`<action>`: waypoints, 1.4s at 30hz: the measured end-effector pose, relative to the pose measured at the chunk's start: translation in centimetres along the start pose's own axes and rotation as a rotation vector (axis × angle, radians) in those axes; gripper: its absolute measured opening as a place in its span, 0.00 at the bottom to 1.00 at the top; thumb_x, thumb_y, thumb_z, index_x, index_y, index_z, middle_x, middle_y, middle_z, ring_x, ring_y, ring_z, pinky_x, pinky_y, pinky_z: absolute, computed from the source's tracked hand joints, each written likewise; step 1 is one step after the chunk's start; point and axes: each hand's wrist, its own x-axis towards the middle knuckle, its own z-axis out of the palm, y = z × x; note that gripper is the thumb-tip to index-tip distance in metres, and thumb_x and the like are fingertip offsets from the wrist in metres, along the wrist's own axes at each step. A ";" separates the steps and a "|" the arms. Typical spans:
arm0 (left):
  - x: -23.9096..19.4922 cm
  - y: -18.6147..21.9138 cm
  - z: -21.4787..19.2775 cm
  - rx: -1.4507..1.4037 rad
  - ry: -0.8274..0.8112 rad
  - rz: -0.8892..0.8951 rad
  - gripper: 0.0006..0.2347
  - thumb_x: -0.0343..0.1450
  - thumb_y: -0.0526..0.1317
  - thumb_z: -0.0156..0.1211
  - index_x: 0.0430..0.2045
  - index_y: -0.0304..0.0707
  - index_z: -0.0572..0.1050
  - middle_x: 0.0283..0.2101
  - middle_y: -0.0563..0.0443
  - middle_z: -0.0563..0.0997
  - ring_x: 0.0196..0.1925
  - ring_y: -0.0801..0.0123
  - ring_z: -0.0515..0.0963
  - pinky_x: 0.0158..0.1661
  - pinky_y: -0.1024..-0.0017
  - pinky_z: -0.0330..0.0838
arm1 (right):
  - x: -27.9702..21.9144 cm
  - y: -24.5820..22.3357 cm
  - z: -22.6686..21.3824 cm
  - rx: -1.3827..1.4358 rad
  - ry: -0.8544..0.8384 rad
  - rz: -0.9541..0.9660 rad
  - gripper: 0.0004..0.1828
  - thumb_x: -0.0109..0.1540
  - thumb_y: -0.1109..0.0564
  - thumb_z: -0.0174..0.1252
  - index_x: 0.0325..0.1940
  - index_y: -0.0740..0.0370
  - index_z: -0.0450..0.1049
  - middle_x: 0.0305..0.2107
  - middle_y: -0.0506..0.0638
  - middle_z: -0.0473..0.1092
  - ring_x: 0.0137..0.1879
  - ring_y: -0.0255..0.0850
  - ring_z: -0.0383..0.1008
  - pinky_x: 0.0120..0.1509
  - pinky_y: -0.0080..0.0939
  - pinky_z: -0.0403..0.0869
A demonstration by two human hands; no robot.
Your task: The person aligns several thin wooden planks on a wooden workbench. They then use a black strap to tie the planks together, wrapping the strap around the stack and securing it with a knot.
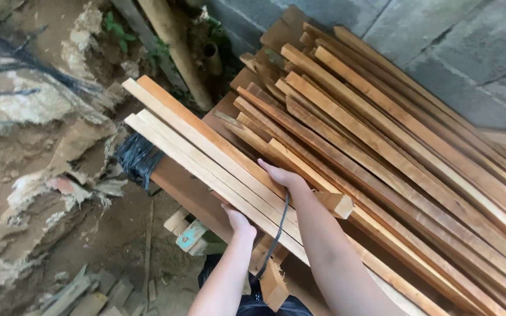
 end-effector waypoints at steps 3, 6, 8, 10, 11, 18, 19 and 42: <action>-0.1 0.3 0.3 0.000 0.034 0.010 0.37 0.75 0.69 0.27 0.75 0.45 0.49 0.78 0.45 0.48 0.80 0.56 0.45 0.76 0.58 0.41 | 5.3 3.8 0.2 0.045 -0.032 0.002 0.56 0.55 0.12 0.49 0.74 0.50 0.66 0.74 0.52 0.54 0.80 0.47 0.50 0.84 0.49 0.46; -0.5 0.6 0.5 0.009 0.074 0.011 0.37 0.76 0.68 0.27 0.75 0.43 0.49 0.78 0.45 0.49 0.80 0.56 0.45 0.77 0.59 0.40 | 5.1 3.9 0.3 0.024 -0.051 0.011 0.56 0.55 0.13 0.50 0.74 0.51 0.67 0.73 0.53 0.55 0.80 0.47 0.51 0.83 0.49 0.48; -1.1 1.2 0.5 0.021 0.096 0.012 0.37 0.76 0.67 0.28 0.75 0.41 0.49 0.78 0.44 0.49 0.80 0.56 0.44 0.77 0.59 0.40 | 4.7 3.8 0.7 0.024 -0.063 0.019 0.55 0.56 0.13 0.50 0.74 0.52 0.67 0.73 0.53 0.56 0.79 0.47 0.51 0.83 0.48 0.49; -1.6 1.9 1.1 0.038 0.107 0.014 0.36 0.76 0.66 0.28 0.75 0.40 0.49 0.78 0.44 0.49 0.80 0.56 0.44 0.77 0.60 0.40 | 4.4 3.3 0.6 0.030 -0.065 0.021 0.55 0.56 0.14 0.50 0.73 0.52 0.67 0.73 0.54 0.57 0.79 0.47 0.52 0.82 0.48 0.50; -1.9 2.2 1.4 0.057 0.117 0.012 0.36 0.76 0.66 0.28 0.75 0.38 0.49 0.78 0.44 0.49 0.80 0.56 0.44 0.77 0.60 0.40 | 4.2 3.1 0.5 0.038 -0.065 0.026 0.54 0.56 0.15 0.51 0.73 0.53 0.68 0.72 0.54 0.57 0.79 0.47 0.53 0.82 0.48 0.51; -3.0 3.7 2.8 0.148 0.171 -0.005 0.36 0.77 0.63 0.30 0.74 0.31 0.50 0.78 0.42 0.50 0.81 0.56 0.42 0.77 0.62 0.39 | 3.8 2.5 -0.3 0.069 -0.064 0.061 0.52 0.57 0.19 0.53 0.72 0.56 0.69 0.70 0.56 0.61 0.77 0.47 0.56 0.80 0.48 0.57; 1.0 1.8 0.1 0.141 0.174 0.001 0.36 0.77 0.63 0.30 0.74 0.31 0.50 0.78 0.42 0.50 0.81 0.56 0.42 0.77 0.62 0.39 | 5.0 3.1 -0.1 0.062 -0.069 0.056 0.52 0.57 0.19 0.53 0.72 0.56 0.69 0.70 0.56 0.61 0.77 0.47 0.56 0.80 0.48 0.57; 4.4 -4.0 -19.9 1.071 -0.370 0.641 0.20 0.81 0.52 0.34 0.51 0.45 0.77 0.48 0.46 0.85 0.49 0.61 0.84 0.44 0.65 0.79 | -4.9 17.8 3.8 -0.222 0.641 -0.921 0.17 0.58 0.65 0.54 0.48 0.56 0.82 0.52 0.54 0.77 0.60 0.52 0.76 0.63 0.51 0.75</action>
